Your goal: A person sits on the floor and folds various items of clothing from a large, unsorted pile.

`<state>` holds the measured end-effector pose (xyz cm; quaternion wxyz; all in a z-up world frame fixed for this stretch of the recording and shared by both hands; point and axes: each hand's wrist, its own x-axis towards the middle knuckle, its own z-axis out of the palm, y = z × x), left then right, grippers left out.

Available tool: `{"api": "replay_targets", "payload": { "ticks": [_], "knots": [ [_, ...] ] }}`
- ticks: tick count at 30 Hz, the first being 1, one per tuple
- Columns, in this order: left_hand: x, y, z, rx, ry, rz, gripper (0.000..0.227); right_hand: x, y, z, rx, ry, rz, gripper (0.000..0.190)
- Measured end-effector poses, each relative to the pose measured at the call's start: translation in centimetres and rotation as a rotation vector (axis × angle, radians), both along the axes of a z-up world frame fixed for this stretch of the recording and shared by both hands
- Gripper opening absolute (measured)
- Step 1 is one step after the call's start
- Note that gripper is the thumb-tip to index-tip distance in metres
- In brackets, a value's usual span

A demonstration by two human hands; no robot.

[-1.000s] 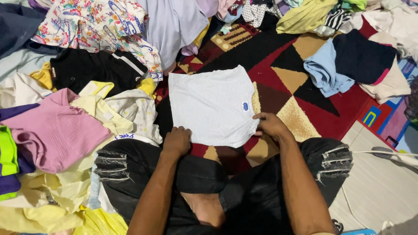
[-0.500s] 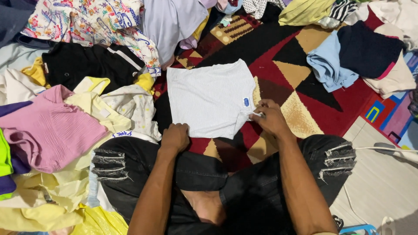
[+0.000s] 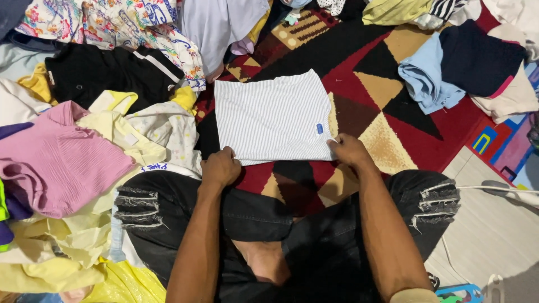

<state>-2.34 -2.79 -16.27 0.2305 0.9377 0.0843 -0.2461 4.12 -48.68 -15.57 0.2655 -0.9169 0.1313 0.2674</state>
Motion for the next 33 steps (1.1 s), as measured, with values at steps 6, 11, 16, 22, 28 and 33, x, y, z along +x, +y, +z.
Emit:
{"api": "replay_targets", "payload": {
  "ticks": [6, 11, 16, 22, 28, 33],
  "knots": [
    [0.8, 0.5, -0.3, -0.124, 0.029, 0.138, 0.038, -1.4, 1.8, 3.1, -0.022, 0.054, 0.025, 0.062],
    [1.6, 0.5, 0.6, -0.303, -0.04, 0.336, 0.033, 0.2, 0.5, 0.8, -0.035, 0.048, 0.019, 0.055],
    [2.2, 0.9, -0.1, -0.171, -0.007, 0.339, 0.033, 0.8, -1.0, -1.6, -0.106, 0.019, 0.019, 0.049],
    [2.3, 0.3, 0.7, 0.003, 0.064, 0.192, 0.032, 0.7, -0.6, -1.6, -0.103, 0.106, 0.047, 0.057],
    [2.3, 0.4, 0.5, -0.075, 0.063, 0.223, 0.039, 1.2, 0.5, -1.3, -0.071, 0.082, 0.058, 0.052],
    [2.0, 0.5, -2.2, -0.037, 0.043, 0.156, 0.028, 1.3, 1.2, 0.2, 0.027, 0.03, -0.078, 0.056]
  ]
}}
